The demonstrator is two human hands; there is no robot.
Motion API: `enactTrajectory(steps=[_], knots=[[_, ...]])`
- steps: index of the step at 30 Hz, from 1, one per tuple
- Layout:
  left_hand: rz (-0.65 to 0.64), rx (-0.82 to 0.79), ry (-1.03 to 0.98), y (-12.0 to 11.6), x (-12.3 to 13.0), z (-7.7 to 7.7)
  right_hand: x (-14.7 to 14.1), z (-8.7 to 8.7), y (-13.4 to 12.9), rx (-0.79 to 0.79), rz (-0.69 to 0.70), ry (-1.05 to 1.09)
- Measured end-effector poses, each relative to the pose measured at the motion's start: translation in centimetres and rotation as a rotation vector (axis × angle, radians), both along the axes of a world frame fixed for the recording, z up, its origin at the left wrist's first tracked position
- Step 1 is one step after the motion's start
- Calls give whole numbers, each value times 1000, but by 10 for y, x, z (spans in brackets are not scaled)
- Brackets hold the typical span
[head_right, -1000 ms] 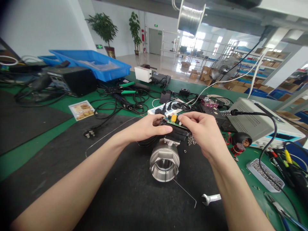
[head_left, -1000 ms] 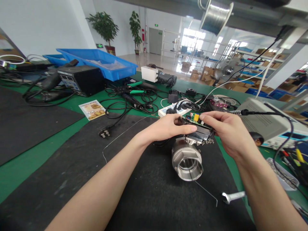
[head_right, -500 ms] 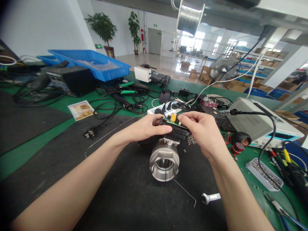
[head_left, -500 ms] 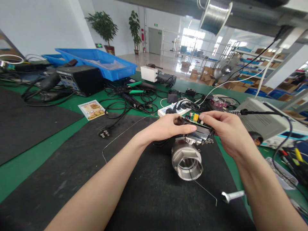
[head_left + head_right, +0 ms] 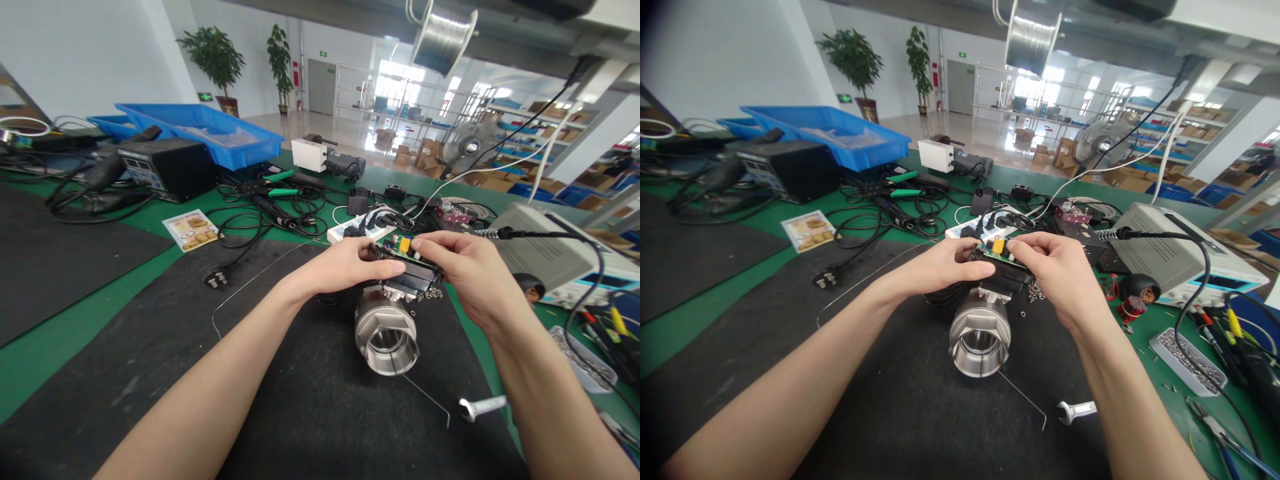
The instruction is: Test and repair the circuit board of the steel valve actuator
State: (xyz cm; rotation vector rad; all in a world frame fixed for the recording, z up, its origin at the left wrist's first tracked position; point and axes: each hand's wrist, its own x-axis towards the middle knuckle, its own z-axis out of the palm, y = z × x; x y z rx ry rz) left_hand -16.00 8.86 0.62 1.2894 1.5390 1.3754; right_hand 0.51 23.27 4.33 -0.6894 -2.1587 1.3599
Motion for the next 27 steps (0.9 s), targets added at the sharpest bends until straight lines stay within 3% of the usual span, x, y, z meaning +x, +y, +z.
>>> enactTrajectory(steps=[10,20,27], knots=[[35,-54,69,-2,-10,-1,-4,-5,-2,-38,72,88],[120,-90,-231,1,-22,-26,3,1,9,21,34,84],[129,-75,-246,2,-20,-26,5,6,10,-24,31,113]])
